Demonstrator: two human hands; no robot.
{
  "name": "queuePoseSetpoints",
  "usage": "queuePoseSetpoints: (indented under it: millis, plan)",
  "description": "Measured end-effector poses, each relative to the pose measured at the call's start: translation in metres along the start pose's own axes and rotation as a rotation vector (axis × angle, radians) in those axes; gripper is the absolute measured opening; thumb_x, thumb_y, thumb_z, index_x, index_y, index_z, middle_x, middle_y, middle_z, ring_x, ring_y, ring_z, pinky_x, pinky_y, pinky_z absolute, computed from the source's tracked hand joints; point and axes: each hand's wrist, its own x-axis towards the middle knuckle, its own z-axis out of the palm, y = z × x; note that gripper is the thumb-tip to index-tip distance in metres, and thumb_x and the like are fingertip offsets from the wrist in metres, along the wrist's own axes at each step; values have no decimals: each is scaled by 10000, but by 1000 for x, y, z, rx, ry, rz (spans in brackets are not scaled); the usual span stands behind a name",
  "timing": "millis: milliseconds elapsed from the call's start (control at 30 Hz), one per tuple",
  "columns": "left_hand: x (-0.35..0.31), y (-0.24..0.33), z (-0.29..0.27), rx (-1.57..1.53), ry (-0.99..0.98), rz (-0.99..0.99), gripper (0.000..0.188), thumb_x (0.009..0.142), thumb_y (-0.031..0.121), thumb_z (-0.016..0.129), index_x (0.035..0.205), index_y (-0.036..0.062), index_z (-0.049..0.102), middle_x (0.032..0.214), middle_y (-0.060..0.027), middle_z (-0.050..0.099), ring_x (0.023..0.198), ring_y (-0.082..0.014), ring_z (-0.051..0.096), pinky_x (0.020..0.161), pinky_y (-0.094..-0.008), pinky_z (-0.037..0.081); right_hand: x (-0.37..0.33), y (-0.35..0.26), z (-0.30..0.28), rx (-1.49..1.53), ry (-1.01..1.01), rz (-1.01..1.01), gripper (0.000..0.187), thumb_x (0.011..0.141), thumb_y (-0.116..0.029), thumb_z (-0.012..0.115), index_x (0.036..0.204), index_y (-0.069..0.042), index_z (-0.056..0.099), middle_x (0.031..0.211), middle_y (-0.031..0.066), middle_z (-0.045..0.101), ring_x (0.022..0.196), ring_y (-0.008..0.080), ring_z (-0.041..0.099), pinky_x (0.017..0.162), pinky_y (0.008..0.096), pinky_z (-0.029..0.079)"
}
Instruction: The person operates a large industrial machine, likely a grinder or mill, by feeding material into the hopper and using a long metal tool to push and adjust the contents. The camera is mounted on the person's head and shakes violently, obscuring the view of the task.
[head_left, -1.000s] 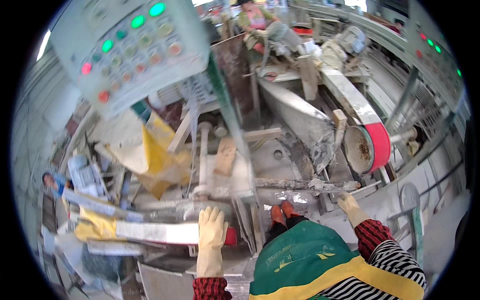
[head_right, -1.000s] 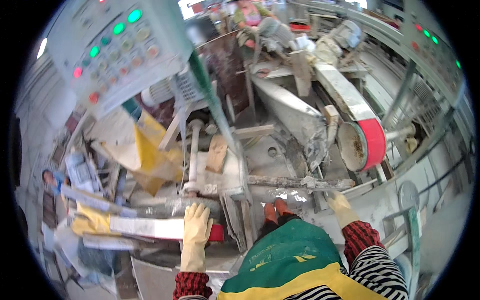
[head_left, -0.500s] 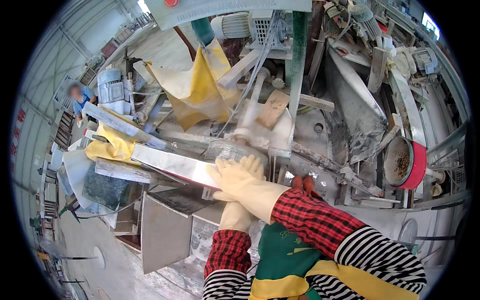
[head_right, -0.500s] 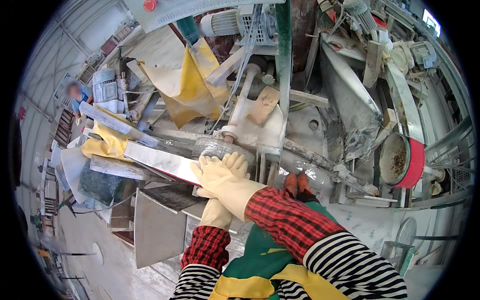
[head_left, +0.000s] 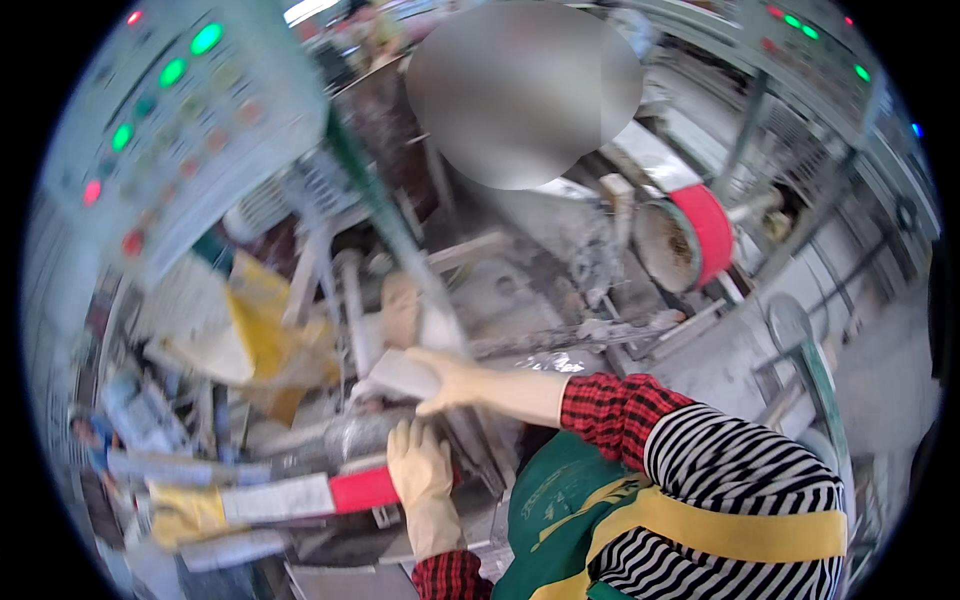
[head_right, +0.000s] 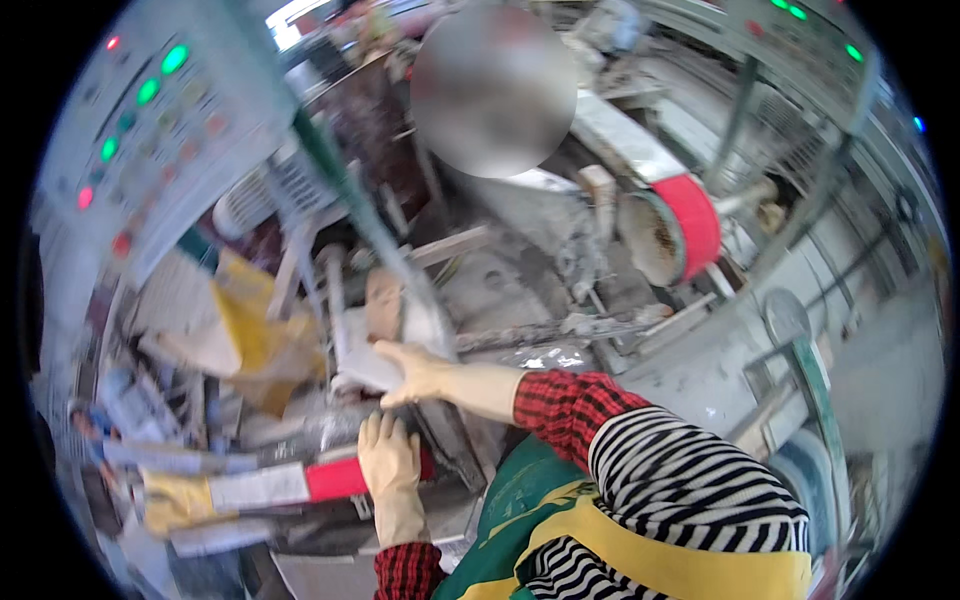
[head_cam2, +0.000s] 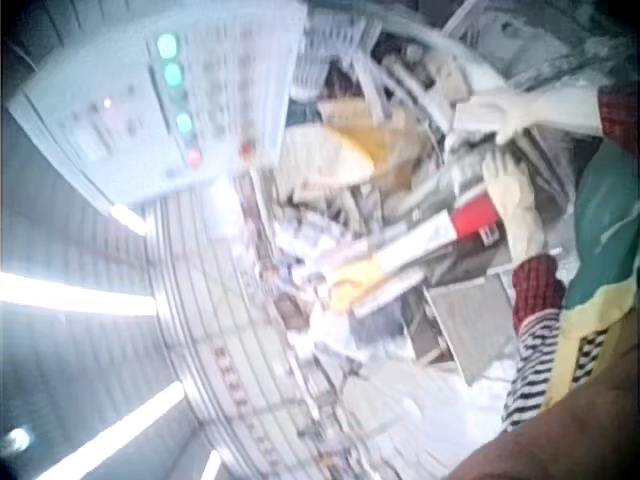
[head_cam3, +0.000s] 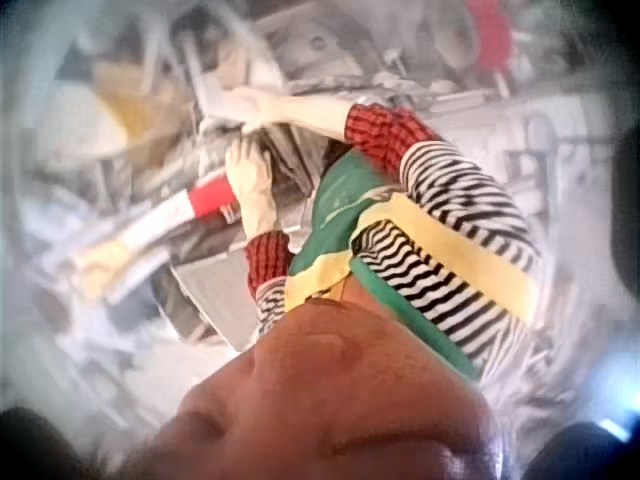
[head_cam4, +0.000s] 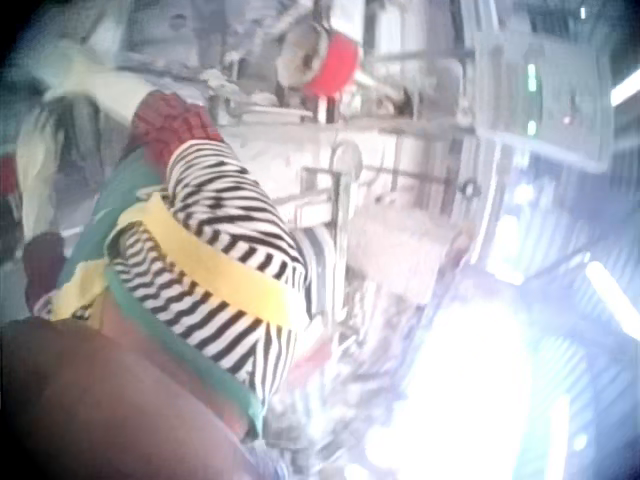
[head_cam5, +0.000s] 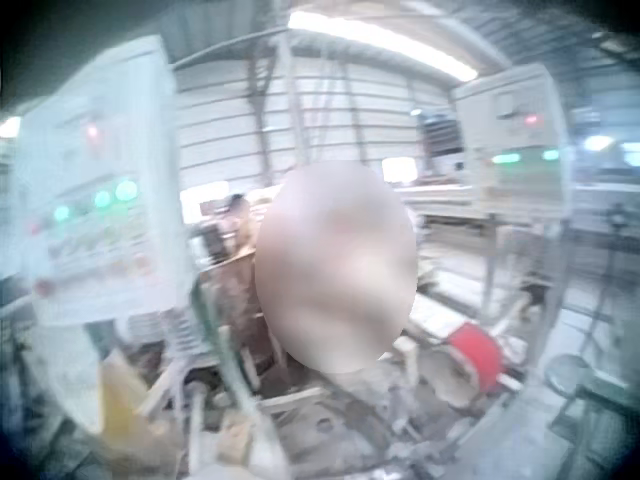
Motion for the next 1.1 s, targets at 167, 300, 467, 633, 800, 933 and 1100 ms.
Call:
queuePoseSetpoints:
  millis: [167,300,467,633,800,933,1100]
  plan:
    - [7,16,-4,40,16,61,224,780,157,731,910,-17,679,1064,-174,671,1122,-391,568,1005,-492,440,-62,95,-166,645,650,301,754,782,-432,896,1391,-94,609,1223,96,692,1064,195,651,902,355,540]
    - [7,14,2,-30,14,134,177,815,144,700,910,-5,681,1034,-171,661,1075,-399,571,962,-487,441,-125,139,-293,638,1320,507,537,905,-276,806,1368,-79,615,1168,94,713,974,215,681,826,366,567]
    - [0,-12,-16,-58,119,-40,256,878,105,686,1102,-19,695,1184,-231,678,1150,-447,585,1068,-549,422,-175,203,-409,654,1749,367,485,965,30,633,1441,-42,576,1164,125,740,912,246,718,845,398,594]
    - [-6,-55,-42,188,53,-357,361,997,218,634,1315,58,694,1343,-211,662,1268,-417,579,1128,-505,425,-180,238,-462,372,1893,531,537,918,39,654,1444,-25,572,1247,134,714,1014,245,701,867,328,554]
    - [-13,-60,-18,315,43,-446,400,1007,266,630,1365,92,664,1378,-171,659,1199,-410,626,1069,-493,477,-186,274,-504,399,1877,466,599,861,41,654,1448,-34,559,1251,136,712,1041,232,692,870,327,534]
    - [-16,-62,-16,353,-15,-469,421,1016,301,608,1385,104,652,1434,-166,624,1180,-417,633,1054,-487,488,-181,272,-508,-20,1549,973,551,844,-88,673,1390,-51,607,1249,156,713,1117,288,679,951,368,522]
    - [-24,-58,-16,396,34,-458,417,1014,319,595,1362,101,669,1420,-168,633,1152,-419,639,1035,-494,495,-185,261,-505,-271,1469,1030,606,833,-268,710,1387,-42,615,1285,221,693,1240,381,638,1081,429,484]
